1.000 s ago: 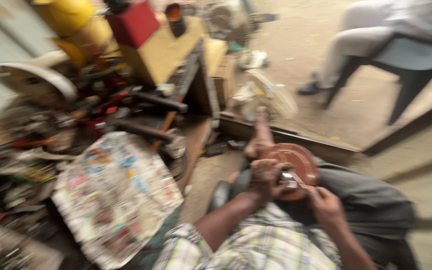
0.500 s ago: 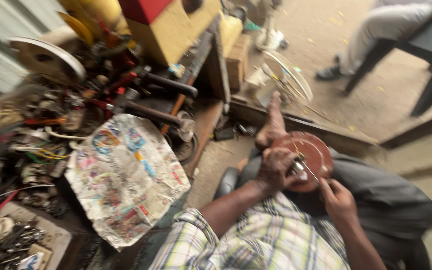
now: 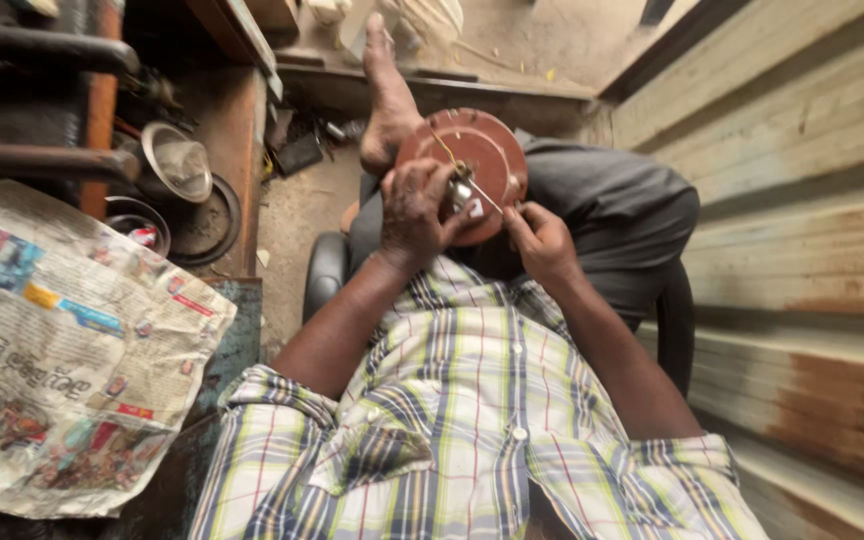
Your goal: The person uses a screwdriver to tighten a screw on a circular reddish-brown electrical component held in their hands. The task involves repetitive adjustments to the central screw while the component is supported by the left hand.
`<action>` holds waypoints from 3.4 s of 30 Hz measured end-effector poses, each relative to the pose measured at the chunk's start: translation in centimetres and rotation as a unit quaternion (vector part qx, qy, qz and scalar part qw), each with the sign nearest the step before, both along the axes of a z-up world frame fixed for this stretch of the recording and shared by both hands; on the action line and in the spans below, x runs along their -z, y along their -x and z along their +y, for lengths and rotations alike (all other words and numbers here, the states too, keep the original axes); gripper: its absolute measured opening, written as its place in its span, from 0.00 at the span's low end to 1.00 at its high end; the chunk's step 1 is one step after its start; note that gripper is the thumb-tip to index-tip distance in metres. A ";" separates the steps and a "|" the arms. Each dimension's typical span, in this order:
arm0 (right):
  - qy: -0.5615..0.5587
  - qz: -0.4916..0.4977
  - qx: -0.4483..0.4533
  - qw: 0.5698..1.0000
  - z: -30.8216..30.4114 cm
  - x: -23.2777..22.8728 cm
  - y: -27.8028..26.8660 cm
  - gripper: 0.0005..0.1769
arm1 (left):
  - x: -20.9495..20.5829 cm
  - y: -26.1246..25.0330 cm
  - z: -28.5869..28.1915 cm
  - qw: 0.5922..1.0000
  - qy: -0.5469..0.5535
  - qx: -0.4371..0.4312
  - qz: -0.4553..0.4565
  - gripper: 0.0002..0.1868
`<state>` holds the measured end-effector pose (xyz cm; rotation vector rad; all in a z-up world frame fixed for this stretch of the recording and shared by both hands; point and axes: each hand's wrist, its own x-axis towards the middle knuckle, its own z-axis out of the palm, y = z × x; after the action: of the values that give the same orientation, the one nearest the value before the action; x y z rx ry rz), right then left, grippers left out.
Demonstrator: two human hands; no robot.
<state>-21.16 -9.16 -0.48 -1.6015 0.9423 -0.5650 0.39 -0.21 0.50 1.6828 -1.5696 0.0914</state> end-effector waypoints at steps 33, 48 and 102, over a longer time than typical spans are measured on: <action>-0.020 0.044 0.017 0.999 -2.6 1.7 -0.5 0.16 | -1.7 0.5 0.1 1.000 -0.014 -0.003 0.018 0.30; -0.020 0.051 0.009 0.998 -2.3 1.0 -0.9 0.22 | -1.0 0.1 0.3 0.999 -0.039 -0.007 0.017 0.31; 0.406 0.115 0.079 0.903 2.5 -2.9 -1.8 0.14 | -1.3 -0.4 -0.1 0.996 -0.036 0.017 0.074 0.29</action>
<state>-19.32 -6.63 2.39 -2.3877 1.0887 -0.9846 0.77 -0.30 1.80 1.6784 -1.5050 -0.1071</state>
